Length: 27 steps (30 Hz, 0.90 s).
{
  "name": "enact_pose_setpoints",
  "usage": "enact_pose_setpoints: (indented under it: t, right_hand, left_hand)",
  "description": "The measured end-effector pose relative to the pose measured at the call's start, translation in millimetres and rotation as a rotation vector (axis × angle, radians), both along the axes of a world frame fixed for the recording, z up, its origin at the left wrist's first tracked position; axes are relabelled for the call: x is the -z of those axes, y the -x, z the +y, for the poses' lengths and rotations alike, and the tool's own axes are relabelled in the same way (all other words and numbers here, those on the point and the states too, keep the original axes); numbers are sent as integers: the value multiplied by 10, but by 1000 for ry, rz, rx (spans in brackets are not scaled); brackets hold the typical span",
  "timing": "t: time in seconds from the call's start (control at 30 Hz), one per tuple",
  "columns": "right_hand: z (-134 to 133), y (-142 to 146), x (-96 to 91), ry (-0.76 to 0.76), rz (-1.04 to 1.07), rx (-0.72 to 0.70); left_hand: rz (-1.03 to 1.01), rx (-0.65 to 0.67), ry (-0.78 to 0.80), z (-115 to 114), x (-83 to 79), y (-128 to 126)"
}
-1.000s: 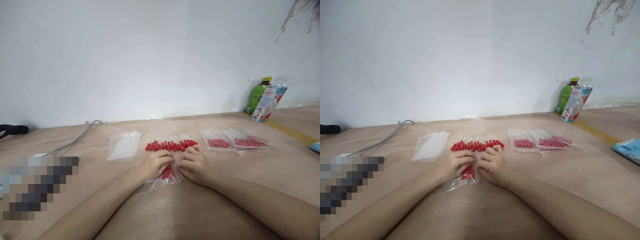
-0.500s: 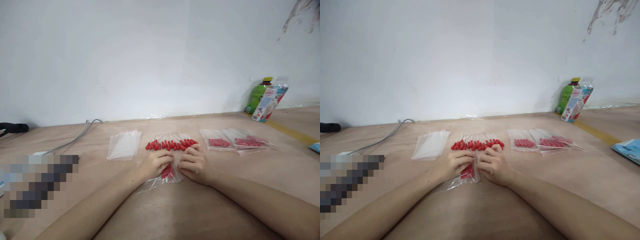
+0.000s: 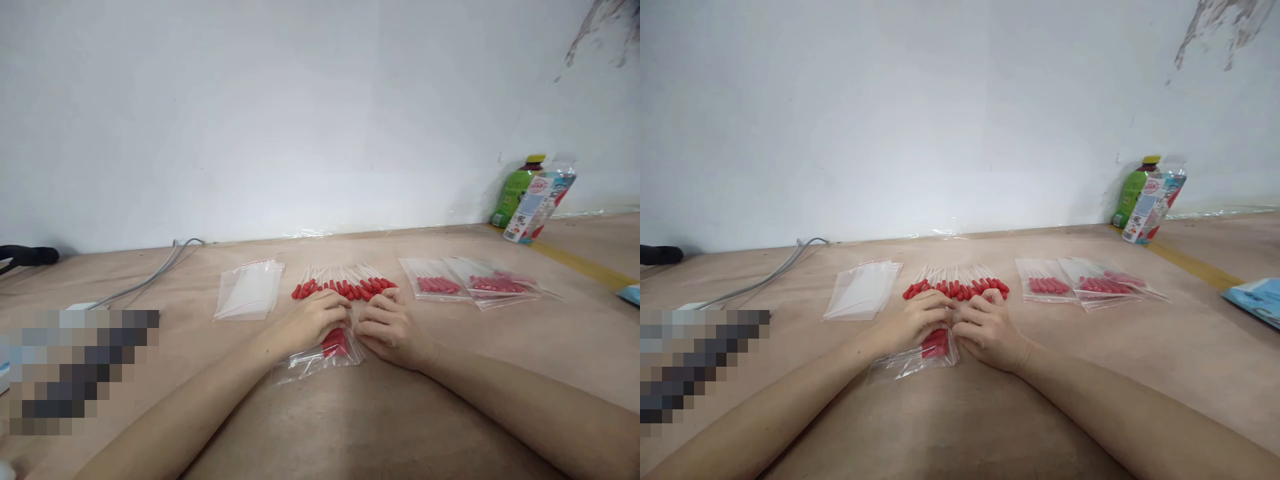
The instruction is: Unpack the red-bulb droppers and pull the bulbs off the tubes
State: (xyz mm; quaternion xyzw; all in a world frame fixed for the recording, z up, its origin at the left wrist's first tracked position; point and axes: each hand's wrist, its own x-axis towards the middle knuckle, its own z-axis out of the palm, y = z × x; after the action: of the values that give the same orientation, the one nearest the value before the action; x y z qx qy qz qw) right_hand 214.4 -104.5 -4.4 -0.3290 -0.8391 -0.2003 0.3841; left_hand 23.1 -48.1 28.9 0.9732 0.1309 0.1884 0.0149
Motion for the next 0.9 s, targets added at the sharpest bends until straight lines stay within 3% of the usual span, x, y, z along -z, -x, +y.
enact_pose_setpoints:
  t: [0.1,0.3,0.53,0.9]
  right_hand:
    - [23,-13,15,23,33,20]
    - [43,-43,26,10,6,-79]
    - [15,-15,-9,-3,27,-132]
    - [32,6,-8,31,16,-78]
  left_hand:
    - [-38,33,-28,8,-7,2]
    - [-133,107,-86,51,93,36]
    - [-116,143,-161,66,92,84]
    - [-207,209,-233,48,88,70]
